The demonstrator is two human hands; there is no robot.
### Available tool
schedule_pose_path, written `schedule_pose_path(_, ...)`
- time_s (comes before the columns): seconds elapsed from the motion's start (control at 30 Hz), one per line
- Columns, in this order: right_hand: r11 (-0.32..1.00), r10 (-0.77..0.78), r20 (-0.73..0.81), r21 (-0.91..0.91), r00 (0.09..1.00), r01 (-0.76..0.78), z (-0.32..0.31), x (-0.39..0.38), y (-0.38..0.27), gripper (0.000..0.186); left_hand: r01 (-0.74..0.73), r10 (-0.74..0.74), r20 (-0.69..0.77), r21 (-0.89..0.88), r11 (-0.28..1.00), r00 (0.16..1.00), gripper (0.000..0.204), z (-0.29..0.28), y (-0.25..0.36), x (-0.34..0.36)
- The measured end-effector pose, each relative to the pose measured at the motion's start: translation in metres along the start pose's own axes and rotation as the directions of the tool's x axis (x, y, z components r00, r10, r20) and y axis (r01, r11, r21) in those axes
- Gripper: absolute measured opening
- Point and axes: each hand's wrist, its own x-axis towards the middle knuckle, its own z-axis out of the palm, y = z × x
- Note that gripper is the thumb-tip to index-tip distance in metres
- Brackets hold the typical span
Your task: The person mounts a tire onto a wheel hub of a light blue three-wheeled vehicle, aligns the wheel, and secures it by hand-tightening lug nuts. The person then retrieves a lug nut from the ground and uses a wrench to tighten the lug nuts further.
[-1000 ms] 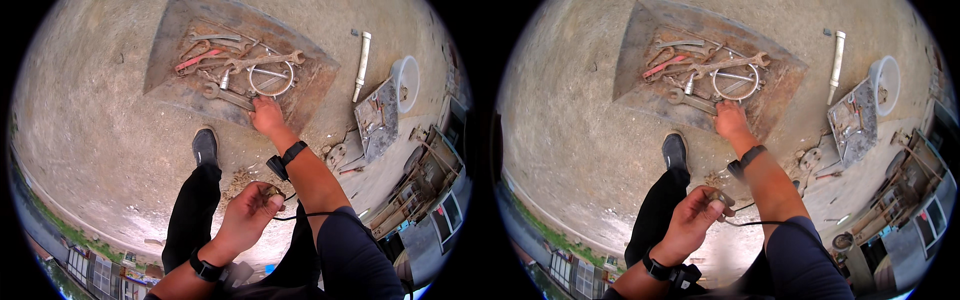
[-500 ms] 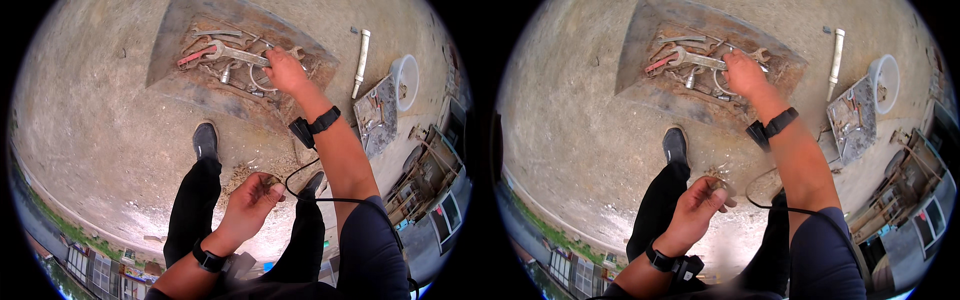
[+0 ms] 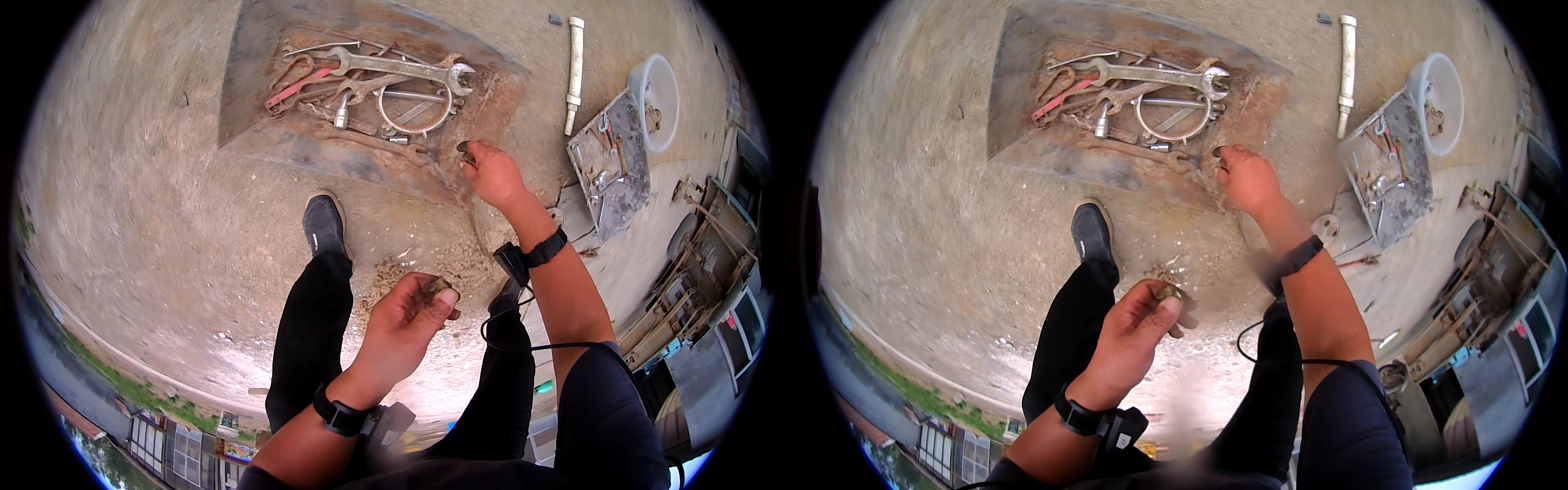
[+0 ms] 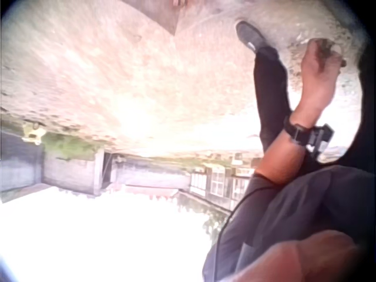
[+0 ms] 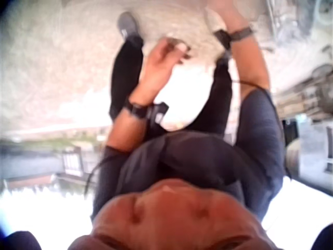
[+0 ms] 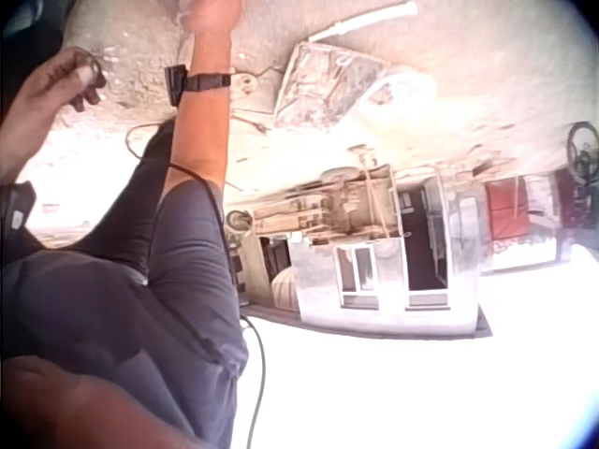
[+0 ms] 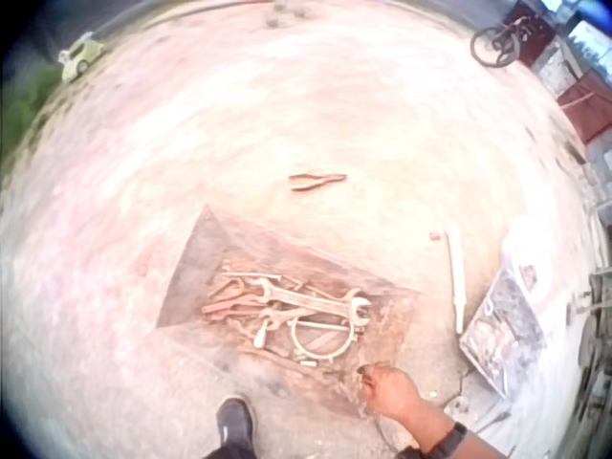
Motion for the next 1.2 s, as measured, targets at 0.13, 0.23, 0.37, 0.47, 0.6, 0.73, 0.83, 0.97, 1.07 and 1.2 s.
schedule_pose_path(0.13, 0.999, -0.027, 0.123, -0.020, 0.992, 0.030, 0.037, -0.020, 0.003, 0.027, 0.018, -0.018, -0.001, 0.017, 1.000, 1.000, 0.026, 0.005, -0.007, 0.002)
schedule_pose_path(0.23, 0.999, -0.019, 0.141, 0.034, 0.990, 0.014, 0.059, -0.013, -0.008, 0.032, 0.015, -0.015, -0.005, 0.038, 0.999, 1.000, 0.027, 0.006, -0.010, 0.002)
schedule_pose_path(0.37, 0.991, 0.027, 0.085, 0.125, 0.996, -0.038, 0.084, 0.011, -0.019, 0.039, 0.023, -0.022, -0.014, 0.032, 0.999, 1.000, 0.028, 0.007, -0.012, 0.003)
schedule_pose_path(0.47, 0.977, 0.081, 0.214, 0.176, 0.974, -0.120, 0.083, 0.029, -0.027, 0.042, 0.035, -0.034, -0.021, 0.035, 0.999, 0.999, 0.029, 0.006, -0.009, 0.002)
schedule_pose_path(0.6, 0.979, 0.097, 0.147, 0.167, 0.984, -0.121, 0.084, 0.033, -0.041, 0.041, 0.017, -0.016, -0.014, 0.014, 1.000, 1.000, 0.029, 0.005, -0.012, 0.003)
schedule_pose_path(0.73, 0.960, 0.117, 0.250, 0.220, 0.961, -0.174, 0.071, 0.017, -0.069, 0.042, -0.002, 0.002, 0.000, 0.016, 1.000, 1.000, 0.028, 0.006, -0.011, 0.004)
schedule_pose_path(0.83, 0.943, 0.115, 0.225, 0.280, 0.968, -0.178, 0.063, -0.008, -0.096, 0.039, 0.004, -0.003, -0.017, 0.024, 1.000, 1.000, 0.027, 0.006, -0.010, 0.005)
schedule_pose_path(0.97, 0.737, 0.165, 0.274, 0.604, 0.947, -0.303, 0.059, -0.058, -0.092, 0.032, -0.021, 0.020, -0.050, -0.011, 1.000, 0.999, 0.025, 0.010, -0.012, 0.004)
schedule_pose_path(1.07, 0.271, 0.196, 0.452, 0.828, 0.870, -0.491, 0.032, -0.100, -0.080, 0.028, 0.009, -0.008, -0.054, 0.015, 1.000, 0.999, 0.026, 0.016, -0.012, 0.005)
schedule_pose_path(1.2, -0.107, 0.240, 0.592, 0.804, 0.770, -0.585, 0.027, -0.147, -0.050, 0.022, 0.001, 0.000, -0.023, 0.028, 1.000, 1.000, 0.029, 0.022, -0.018, 0.007)
